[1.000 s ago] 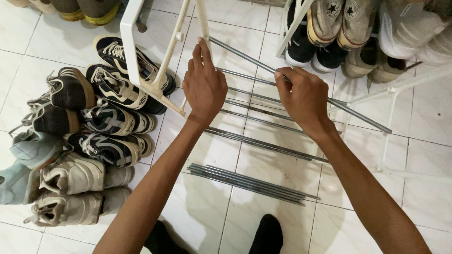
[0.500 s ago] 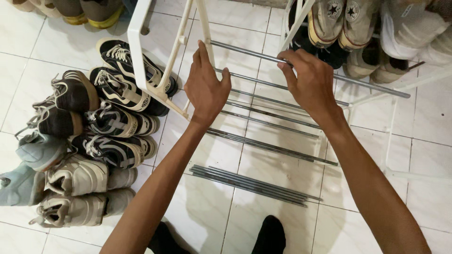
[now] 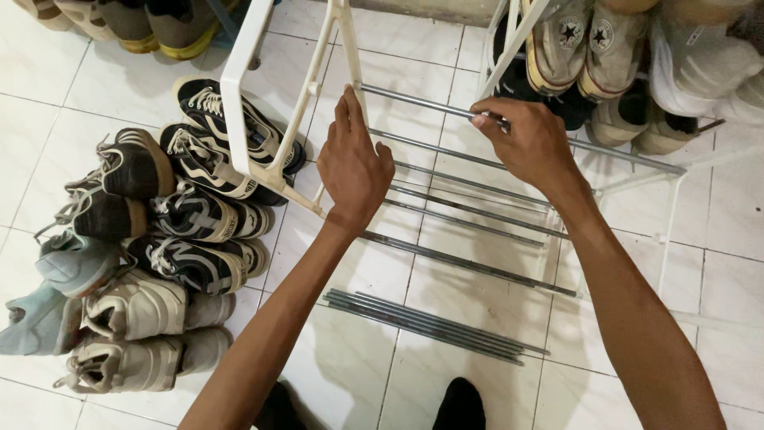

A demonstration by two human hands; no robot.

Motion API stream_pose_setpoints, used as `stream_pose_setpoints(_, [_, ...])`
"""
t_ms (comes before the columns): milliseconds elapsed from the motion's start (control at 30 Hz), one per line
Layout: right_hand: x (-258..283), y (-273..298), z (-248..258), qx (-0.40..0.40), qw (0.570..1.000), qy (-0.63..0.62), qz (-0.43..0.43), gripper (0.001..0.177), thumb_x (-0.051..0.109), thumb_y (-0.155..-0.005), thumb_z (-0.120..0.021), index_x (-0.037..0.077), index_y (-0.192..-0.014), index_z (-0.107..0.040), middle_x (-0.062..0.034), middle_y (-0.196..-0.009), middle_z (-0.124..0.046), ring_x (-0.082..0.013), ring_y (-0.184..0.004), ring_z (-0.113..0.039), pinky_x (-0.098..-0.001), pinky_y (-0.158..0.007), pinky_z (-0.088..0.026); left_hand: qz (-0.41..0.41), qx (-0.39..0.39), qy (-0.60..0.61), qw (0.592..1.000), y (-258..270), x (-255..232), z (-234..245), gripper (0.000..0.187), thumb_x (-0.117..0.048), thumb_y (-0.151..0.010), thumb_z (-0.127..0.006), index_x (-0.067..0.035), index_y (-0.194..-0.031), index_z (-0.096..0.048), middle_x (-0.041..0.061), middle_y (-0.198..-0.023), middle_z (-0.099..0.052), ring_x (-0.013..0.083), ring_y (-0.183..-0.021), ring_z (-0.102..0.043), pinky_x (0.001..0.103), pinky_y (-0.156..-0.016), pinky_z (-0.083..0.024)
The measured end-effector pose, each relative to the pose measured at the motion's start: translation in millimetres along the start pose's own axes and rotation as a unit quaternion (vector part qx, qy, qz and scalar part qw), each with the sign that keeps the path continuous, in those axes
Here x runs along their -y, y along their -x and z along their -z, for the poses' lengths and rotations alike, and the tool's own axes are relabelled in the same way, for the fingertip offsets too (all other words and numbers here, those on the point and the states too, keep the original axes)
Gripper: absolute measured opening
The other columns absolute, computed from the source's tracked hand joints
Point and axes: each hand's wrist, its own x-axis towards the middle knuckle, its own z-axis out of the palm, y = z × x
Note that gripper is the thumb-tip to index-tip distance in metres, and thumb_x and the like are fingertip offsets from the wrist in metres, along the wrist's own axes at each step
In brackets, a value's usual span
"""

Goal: The person inserts metal rods into a white plastic shoe rack frame, one by one, to create shelves. The person handles the rods and the rack frame, placing each rod into designated slots.

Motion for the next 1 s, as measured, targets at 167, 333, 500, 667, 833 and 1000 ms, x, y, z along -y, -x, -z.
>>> stream_pose_setpoints(167, [-25,-21,0,0.134,0.986,-0.053,-0.082,0.024,0.031,-0.103,-0.065,0.013,-0.113,-0.077,-0.0069,-0.088,-0.075,-0.0180,-0.071,-0.062,-0.0368,-0.066,-0.049,-0.004,0.023,0.005,1.000,-1,3,5,0.091,-0.003,-0.073,-0.072,0.008,-0.153,-0.030,0.020,-0.142,-0.053,0.0341,-0.102,-0.064,0.043,-0.075,-0.057])
stream_pose_setpoints(333, [-36,-28,-2,0.157,0.983,-0.077,-0.053,0.024,0.029,-0.105,-0.065,0.008,-0.106,-0.077,-0.0132,-0.086,-0.072,-0.0191,-0.078,-0.063,-0.0370,-0.072,-0.052,-0.006,0.018,0.002,1.000,0,1,6,0.095,-0.008,-0.072,-0.076,0.009,-0.153,-0.029,0.022,-0.142,-0.051,0.0348,-0.102,-0.064,0.043,-0.076,-0.058])
stream_pose_setpoints(500, [-2,-11,-10,0.042,0.999,0.025,0.008,0.026,0.029,-0.097,-0.075,0.005,-0.107,-0.074,-0.0143,-0.086,-0.073,-0.0261,-0.076,-0.069,-0.0399,-0.067,-0.053,-0.002,0.015,0.008,1.000,-1,-1,6,0.093,-0.011,-0.075,-0.079,0.007,-0.152,-0.031,0.020,-0.143,-0.052,0.0339,-0.103,-0.064,0.043,-0.077,-0.057])
stream_pose_setpoints(667, [21,-4,-26,-0.107,0.984,0.077,0.121,0.015,0.018,-0.099,-0.077,0.004,-0.100,-0.072,-0.0094,-0.088,-0.073,-0.0266,-0.074,-0.070,-0.0385,-0.061,-0.051,0.016,0.021,0.011,1.000,-2,1,5,0.092,-0.010,-0.074,-0.078,0.008,-0.151,-0.031,0.022,-0.143,-0.050,0.0366,-0.105,-0.066,0.043,-0.074,-0.057])
stream_pose_setpoints(833, [24,-4,-31,-0.132,0.978,0.086,0.139,0.012,0.015,-0.100,-0.076,0.004,-0.098,-0.072,-0.0095,-0.085,-0.072,-0.0284,-0.070,-0.068,-0.0387,-0.059,-0.049,0.013,0.013,0.047,0.999,-3,7,5,0.092,-0.007,-0.073,-0.077,0.005,-0.153,-0.032,0.021,-0.145,-0.051,0.0379,-0.106,-0.066,0.045,-0.080,-0.057])
stream_pose_setpoints(1000, [19,-14,-13,-0.044,0.990,0.040,0.127,0.024,0.025,-0.107,-0.070,0.003,-0.099,-0.075,-0.0108,-0.079,-0.070,-0.0293,-0.064,-0.064,-0.0412,-0.058,-0.048,0.005,0.021,0.046,0.999,-5,9,10,0.095,-0.002,-0.070,-0.073,0.005,-0.154,-0.030,0.022,-0.143,-0.052,0.0390,-0.103,-0.067,0.044,-0.076,-0.057])
